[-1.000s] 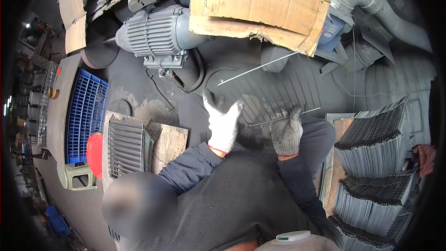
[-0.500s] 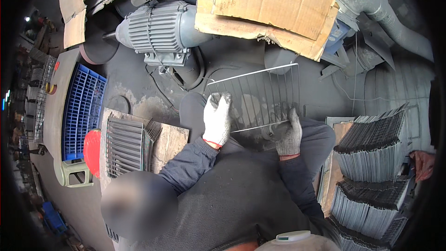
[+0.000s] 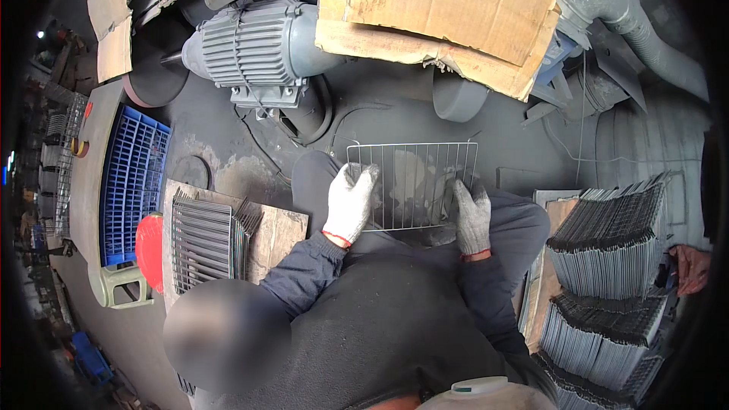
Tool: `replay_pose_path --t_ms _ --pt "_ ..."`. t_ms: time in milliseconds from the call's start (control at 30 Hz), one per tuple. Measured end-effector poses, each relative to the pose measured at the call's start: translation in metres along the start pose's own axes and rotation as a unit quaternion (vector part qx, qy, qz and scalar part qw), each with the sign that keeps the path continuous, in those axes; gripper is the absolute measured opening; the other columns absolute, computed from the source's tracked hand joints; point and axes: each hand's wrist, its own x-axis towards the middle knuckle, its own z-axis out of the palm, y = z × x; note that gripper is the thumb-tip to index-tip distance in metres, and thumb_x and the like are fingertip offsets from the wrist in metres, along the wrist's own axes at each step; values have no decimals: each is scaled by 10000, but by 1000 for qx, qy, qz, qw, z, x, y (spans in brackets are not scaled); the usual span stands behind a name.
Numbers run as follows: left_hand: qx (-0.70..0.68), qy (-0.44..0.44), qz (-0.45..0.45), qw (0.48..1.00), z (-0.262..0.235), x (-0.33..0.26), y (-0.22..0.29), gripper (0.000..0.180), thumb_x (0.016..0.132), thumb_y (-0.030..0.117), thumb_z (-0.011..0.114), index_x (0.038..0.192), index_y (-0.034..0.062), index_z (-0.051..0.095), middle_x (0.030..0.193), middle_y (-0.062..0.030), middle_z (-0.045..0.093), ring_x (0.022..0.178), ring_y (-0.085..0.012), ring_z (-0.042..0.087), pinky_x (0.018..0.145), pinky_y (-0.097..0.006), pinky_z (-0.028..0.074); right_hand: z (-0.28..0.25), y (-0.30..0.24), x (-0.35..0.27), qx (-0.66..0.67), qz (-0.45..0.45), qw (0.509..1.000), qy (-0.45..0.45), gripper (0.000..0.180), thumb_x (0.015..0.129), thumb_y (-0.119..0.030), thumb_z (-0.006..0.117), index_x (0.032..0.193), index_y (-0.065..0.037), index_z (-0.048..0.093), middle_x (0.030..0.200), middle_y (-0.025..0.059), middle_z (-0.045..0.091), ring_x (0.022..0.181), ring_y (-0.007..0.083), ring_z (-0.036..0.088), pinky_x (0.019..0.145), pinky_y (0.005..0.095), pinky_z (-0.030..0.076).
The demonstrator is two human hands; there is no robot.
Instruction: Inspecting and stacking metal wire grates in a fabrication shop.
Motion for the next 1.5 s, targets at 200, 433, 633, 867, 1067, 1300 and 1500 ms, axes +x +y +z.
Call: replay_pose_path --t_ms 200,433,633,867,1067,1300,1500 --pt "-60 -58 -117 990 -9 2 8 160 1064 188 710 1118 59 631 866 -23 685 665 -119 646 611 -289 570 -3 -19 0 31 157 986 -55 267 1078 -170 688 1246 36 702 1104 61 753 936 146 702 792 322 591" --pt "-66 -165 -156 972 -25 32 6 185 1058 172 693 1178 50 620 892 -74 716 641 -189 705 564 -327 611 -35 27 14 26 187 980 -68 235 1075 -177 684 1186 28 719 1019 86 752 888 172 753 759 321 620" --pt "-69 -163 -180 968 -11 52 10 154 1052 163 696 1143 54 638 874 -60 709 632 -165 690 549 -323 602 -32 -3 26 -22 166 981 -95 228 1046 -215 723 1086 9 709 896 67 718 765 143 725 662 272 581" --pt "-60 -204 -142 967 22 75 27 203 1049 167 702 1189 36 636 893 -27 697 674 -130 678 575 -302 585 -37 5 40 -8 177 984 17 253 1019 -223 753 1101 8 694 876 52 713 709 122 682 634 270 554" --pt "-80 -179 -168 966 22 83 30 213 1044 191 723 1162 39 632 825 -29 684 645 -131 666 550 -292 555 -34 -12 50 -239 -73 962 -109 224 997 -180 773 1092 7 693 929 56 725 788 135 701 687 297 572" --pt "-30 -182 -126 975 45 82 25 275 1026 253 760 1076 16 630 775 -35 671 614 -113 606 557 -273 494 -66 6 51 -111 108 986 -57 344 974 -124 732 1302 -22 721 1120 130 766 1018 234 730 912 330 582" --pt "31 -157 -134 978 44 78 36 317 1016 309 759 1069 20 641 789 -18 660 665 -105 587 627 -253 473 -56 -18 50 -187 5 976 -113 345 923 -15 657 1243 -48 780 1137 162 782 1050 303 725 928 386 576"
